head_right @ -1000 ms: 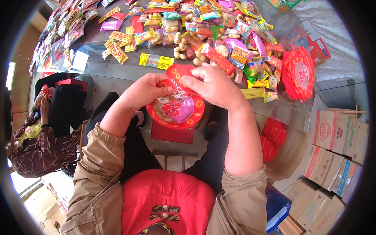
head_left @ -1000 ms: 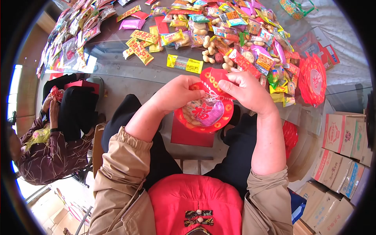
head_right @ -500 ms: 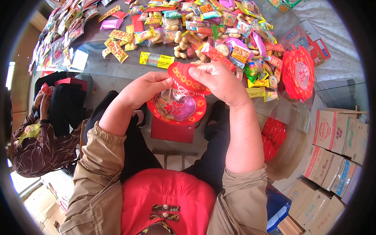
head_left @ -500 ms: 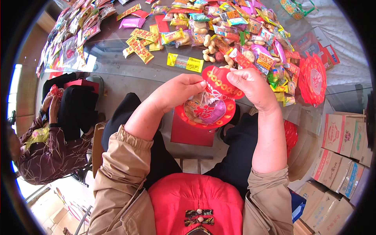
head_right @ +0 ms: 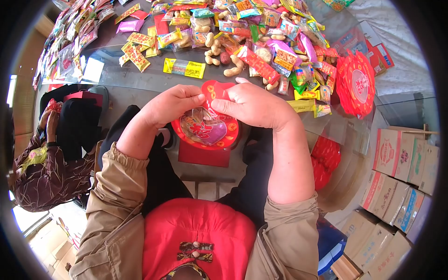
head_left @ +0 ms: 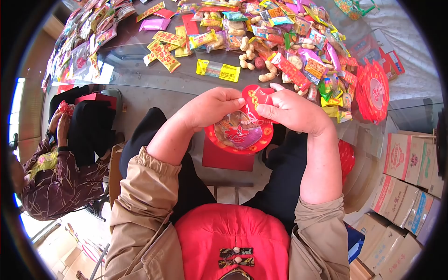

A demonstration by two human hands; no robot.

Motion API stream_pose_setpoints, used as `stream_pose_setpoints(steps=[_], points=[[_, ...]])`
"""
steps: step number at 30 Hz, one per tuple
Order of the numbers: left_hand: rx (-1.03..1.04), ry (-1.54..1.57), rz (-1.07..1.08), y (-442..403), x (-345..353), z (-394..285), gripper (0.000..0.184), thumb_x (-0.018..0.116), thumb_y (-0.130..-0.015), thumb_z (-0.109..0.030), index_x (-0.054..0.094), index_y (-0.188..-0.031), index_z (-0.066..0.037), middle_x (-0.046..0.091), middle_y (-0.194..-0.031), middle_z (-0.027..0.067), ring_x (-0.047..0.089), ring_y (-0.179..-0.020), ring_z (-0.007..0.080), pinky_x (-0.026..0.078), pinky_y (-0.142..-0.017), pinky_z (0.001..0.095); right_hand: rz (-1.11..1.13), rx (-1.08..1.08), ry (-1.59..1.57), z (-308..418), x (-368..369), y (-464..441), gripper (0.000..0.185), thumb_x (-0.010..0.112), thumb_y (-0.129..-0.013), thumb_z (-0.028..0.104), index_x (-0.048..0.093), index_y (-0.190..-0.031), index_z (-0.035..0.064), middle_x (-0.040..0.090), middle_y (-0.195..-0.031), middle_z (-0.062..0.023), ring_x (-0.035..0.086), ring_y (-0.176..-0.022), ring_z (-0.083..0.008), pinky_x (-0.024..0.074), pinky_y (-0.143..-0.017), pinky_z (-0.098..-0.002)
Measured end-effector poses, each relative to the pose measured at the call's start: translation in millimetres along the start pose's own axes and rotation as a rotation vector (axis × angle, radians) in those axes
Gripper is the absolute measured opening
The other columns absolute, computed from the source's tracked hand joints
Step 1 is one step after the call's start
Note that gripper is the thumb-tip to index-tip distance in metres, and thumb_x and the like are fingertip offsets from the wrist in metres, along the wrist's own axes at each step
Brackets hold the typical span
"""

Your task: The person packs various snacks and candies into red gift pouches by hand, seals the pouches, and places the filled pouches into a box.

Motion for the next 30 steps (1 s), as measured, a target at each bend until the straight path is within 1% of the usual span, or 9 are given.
stream_pose_setpoints(steps=[5,11,14,17,18,21,24,28,30], points=[[0.026,-0.043,-0.004,-1.8,-0.4,-0.6,0.030,0.055,-0.108,-0.020,0.067,-0.120,0.005,0.072,-0.103,0.0038,0.065,-0.094,0.0091,0.054,-0.085,0.0286,-0.001,-0.018,0.030,8.8,3.3,0.1,0.043,0.052,-0.105,0.044,0.071,-0.109,0.0057,0.072,-0.102,-0.0150,0.055,-0.110,-0.0403,0.0384,-0.108,-0.0477],[-0.061,-0.074,-0.061,-1.0,-4.1,0.2,0.029,0.053,-0.109,-0.021,0.068,-0.115,0.003,0.072,-0.103,0.0033,0.065,-0.091,0.0077,0.055,-0.081,0.0269,-0.197,-0.114,-0.006,13.6,-4.5,2.1,0.037,0.056,-0.104,0.038,0.071,-0.107,0.0048,0.072,-0.103,-0.0162,0.059,-0.101,-0.0418,0.0397,-0.107,-0.0464],[0.002,0.065,-0.043,-2.2,-3.9,-3.2,0.029,0.052,-0.110,-0.022,0.068,-0.115,0.001,0.072,-0.103,0.0028,0.066,-0.090,0.0071,0.056,-0.080,0.0268,-0.279,-0.095,0.047,18.4,-16.5,4.9,0.034,0.059,-0.103,0.035,0.069,-0.098,0.0031,0.069,-0.090,-0.0164,0.060,-0.087,-0.0398,0.0397,-0.107,-0.0472],[0.060,0.236,-0.033,-3.9,-0.3,-4.9,0.029,0.052,-0.110,-0.022,0.068,-0.115,0.001,0.073,-0.102,0.0027,0.067,-0.090,0.0074,0.056,-0.080,0.0274,-0.313,-0.059,0.148,22.4,-32.0,9.9,0.036,0.060,-0.103,0.034,0.062,-0.087,0.0017,0.061,-0.077,-0.0161,0.057,-0.077,-0.0371,0.0395,-0.107,-0.0485],[0.066,0.221,-0.041,-3.5,-1.2,-6.0,0.029,0.052,-0.110,-0.022,0.068,-0.115,0.001,0.073,-0.102,0.0027,0.067,-0.090,0.0074,0.056,-0.080,0.0274,-0.444,-0.151,0.100,24.3,-34.2,11.5,0.042,0.060,-0.103,0.035,0.055,-0.079,0.0010,0.053,-0.070,-0.0152,0.052,-0.070,-0.0359,0.0399,-0.106,-0.0479],[0.063,0.168,-0.050,-2.0,-3.2,-6.7,0.029,0.052,-0.110,-0.022,0.068,-0.115,0.001,0.073,-0.102,0.0027,0.067,-0.089,0.0071,0.056,-0.080,0.0272,-0.326,-0.062,0.280,16.5,-34.1,13.1,0.045,0.058,-0.105,0.036,0.056,-0.077,-0.0001,0.054,-0.069,-0.0149,0.053,-0.070,-0.0345,0.0400,-0.107,-0.0465],[0.031,0.111,-0.034,-2.7,-2.8,-3.4,0.029,0.053,-0.110,-0.022,0.068,-0.116,0.001,0.072,-0.101,0.0021,0.066,-0.088,0.0065,0.056,-0.079,0.0267,-0.243,-0.044,0.004,3.6,-26.1,9.5,0.050,0.055,-0.106,0.038,0.058,-0.076,-0.0011,0.056,-0.069,-0.0146,0.055,-0.071,-0.0327,0.0404,-0.107,-0.0463],[0.015,0.008,-0.052,-2.4,-2.7,-4.0,0.028,0.055,-0.109,-0.023,0.069,-0.114,0.001,0.071,-0.097,0.0004,0.063,-0.084,0.0051,0.053,-0.075,0.0254,-0.170,-0.034,-0.011,2.8,-17.3,6.6,0.051,0.052,-0.107,0.040,0.064,-0.078,0.0002,0.061,-0.072,-0.0153,0.062,-0.079,-0.0319,0.0340,-0.114,-0.0514],[0.003,-0.038,-0.069,-1.2,-3.0,-5.2,0.028,0.055,-0.109,-0.024,0.070,-0.113,0.001,0.070,-0.096,-0.0003,0.062,-0.082,0.0047,0.052,-0.074,0.0250,-0.190,-0.071,0.072,5.4,-9.7,4.9,0.050,0.052,-0.107,0.041,0.065,-0.079,0.0014,0.063,-0.073,-0.0153,0.064,-0.083,-0.0332,0.0294,-0.118,-0.0542]])
Point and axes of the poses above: each hand's wrist, its own y-axis away from the middle knuckle, its own x-axis out of the palm, z = x × y, the point moved 8 cm from there along -y, towards the middle knuckle
